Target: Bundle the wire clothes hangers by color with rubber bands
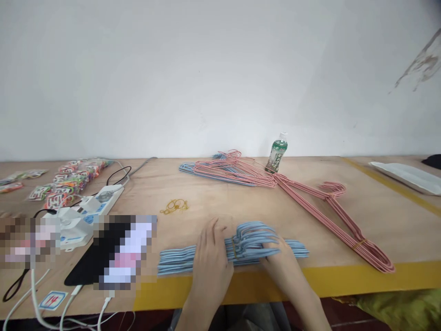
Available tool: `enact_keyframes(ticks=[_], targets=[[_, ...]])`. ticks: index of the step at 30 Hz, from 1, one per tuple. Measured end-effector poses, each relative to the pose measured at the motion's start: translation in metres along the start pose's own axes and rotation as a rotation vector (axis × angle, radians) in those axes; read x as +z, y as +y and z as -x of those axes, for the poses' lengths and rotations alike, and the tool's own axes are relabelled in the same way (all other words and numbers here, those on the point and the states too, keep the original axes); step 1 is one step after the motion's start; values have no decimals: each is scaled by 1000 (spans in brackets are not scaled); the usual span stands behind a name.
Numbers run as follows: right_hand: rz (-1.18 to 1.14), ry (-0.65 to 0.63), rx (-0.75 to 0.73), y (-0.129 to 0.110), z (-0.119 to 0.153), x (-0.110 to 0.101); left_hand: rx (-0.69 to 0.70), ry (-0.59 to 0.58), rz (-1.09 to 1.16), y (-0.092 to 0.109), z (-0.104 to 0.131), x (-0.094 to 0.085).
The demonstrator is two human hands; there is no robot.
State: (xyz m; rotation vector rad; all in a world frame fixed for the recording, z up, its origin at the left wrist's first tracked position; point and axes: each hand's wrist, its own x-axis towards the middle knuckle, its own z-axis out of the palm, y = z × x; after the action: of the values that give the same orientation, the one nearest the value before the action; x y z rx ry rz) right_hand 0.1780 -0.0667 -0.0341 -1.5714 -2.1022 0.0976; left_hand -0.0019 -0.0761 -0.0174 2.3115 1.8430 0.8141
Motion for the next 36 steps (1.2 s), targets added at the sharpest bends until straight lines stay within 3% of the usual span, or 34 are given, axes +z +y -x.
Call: enact_keyframes(ticks=[6, 9, 11, 13, 16, 19, 22, 27, 36], targets=[[29, 21, 108, -1, 0, 9, -55, -207, -48, 10, -9, -11], [19, 19, 120, -3, -2, 8, -27, -286, -10, 3, -6, -28], [4, 20, 119, -5, -2, 7, 36, -433, 109, -14, -8, -48], [-20, 20, 118, -7, -4, 5, 23, -556, 215, -45, -19, -67], [-16, 0, 151, -8, -8, 3, -120, -392, 215, -106, -52, -80], [9, -59, 209, -8, -15, 3, -249, -302, 5, -160, -97, -69], [-29, -72, 221, -7, -22, 3, -230, -341, -74, -186, -131, -47], [-41, -32, 229, -5, -22, 6, -230, -253, -245, -183, -146, -19], [-9, -25, 229, 1, -15, 15, -218, -180, -312, -191, -142, -3]])
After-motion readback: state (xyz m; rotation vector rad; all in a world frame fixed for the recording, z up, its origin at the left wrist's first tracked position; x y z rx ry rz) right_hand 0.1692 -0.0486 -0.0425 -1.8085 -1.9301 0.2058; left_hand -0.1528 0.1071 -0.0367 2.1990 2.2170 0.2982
